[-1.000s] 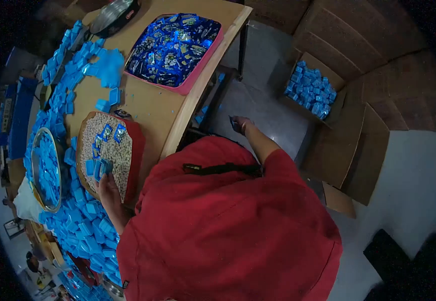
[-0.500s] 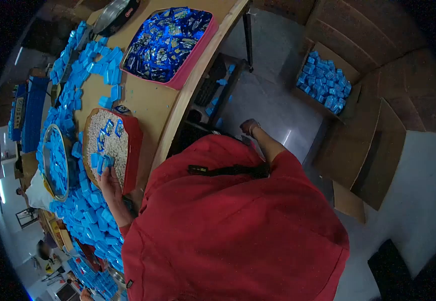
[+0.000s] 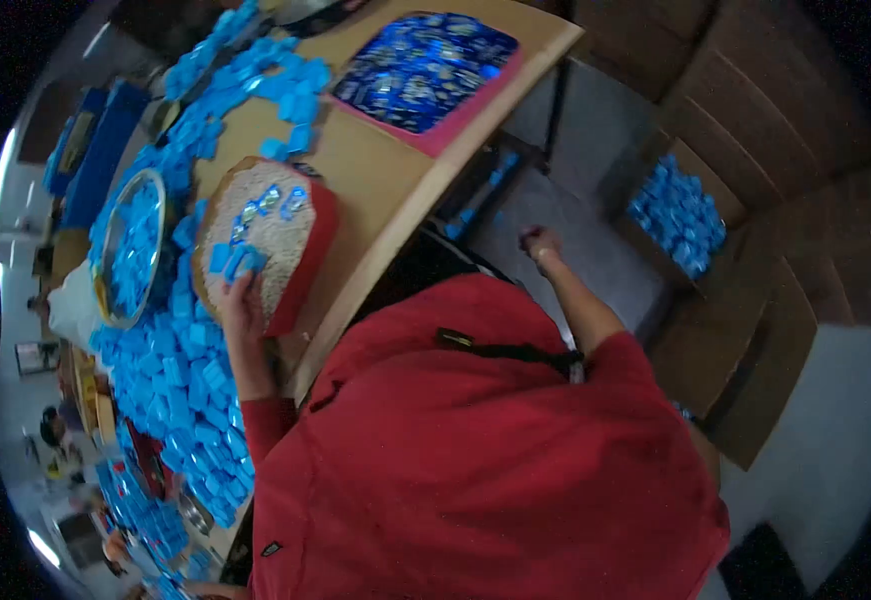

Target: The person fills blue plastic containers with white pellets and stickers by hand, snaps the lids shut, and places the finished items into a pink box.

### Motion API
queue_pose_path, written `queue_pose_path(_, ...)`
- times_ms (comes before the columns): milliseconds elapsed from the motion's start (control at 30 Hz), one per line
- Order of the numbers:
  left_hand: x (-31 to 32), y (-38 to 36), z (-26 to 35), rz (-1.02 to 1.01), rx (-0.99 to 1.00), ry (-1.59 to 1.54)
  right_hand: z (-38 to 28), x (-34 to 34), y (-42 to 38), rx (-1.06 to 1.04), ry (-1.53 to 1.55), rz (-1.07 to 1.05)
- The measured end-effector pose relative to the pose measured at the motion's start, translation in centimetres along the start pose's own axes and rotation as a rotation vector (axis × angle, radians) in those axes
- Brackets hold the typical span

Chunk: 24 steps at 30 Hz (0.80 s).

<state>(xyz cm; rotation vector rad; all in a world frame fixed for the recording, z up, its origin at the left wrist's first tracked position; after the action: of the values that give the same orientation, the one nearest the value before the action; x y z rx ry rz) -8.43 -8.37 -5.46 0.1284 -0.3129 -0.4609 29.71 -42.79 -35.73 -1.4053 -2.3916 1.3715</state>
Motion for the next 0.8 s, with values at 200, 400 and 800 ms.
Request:
queue_pose_path(200,1.4,-0.7,0.8,0.060,0.047,0.095,-20.3,-3.1,-14.1,-0.969,0.339,0.176)
queue_pose_path(400,1.9,-0.8,1.0,0.007,0.003,-0.001,-31.3,4.4,-27.0,-1.255,-0.236,-0.134)
queue_pose_path(800,3.5,-1.4,1.2,-0.257,-0.156,0.069,-40.0,20.1,-19.5,-1.544,-0.764,0.046)
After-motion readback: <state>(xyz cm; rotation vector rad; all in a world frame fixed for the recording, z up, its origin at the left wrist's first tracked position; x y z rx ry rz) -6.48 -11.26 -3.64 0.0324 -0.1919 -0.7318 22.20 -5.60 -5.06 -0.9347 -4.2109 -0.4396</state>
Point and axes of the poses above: each hand's wrist, its own y-axis towards the middle knuckle, its own x-axis out of the palm, z = x × y, the point moved 4 cm from there along y, towards the middle knuckle, and after that the axes turned 15 degrees about x, right-handed, at the moved point
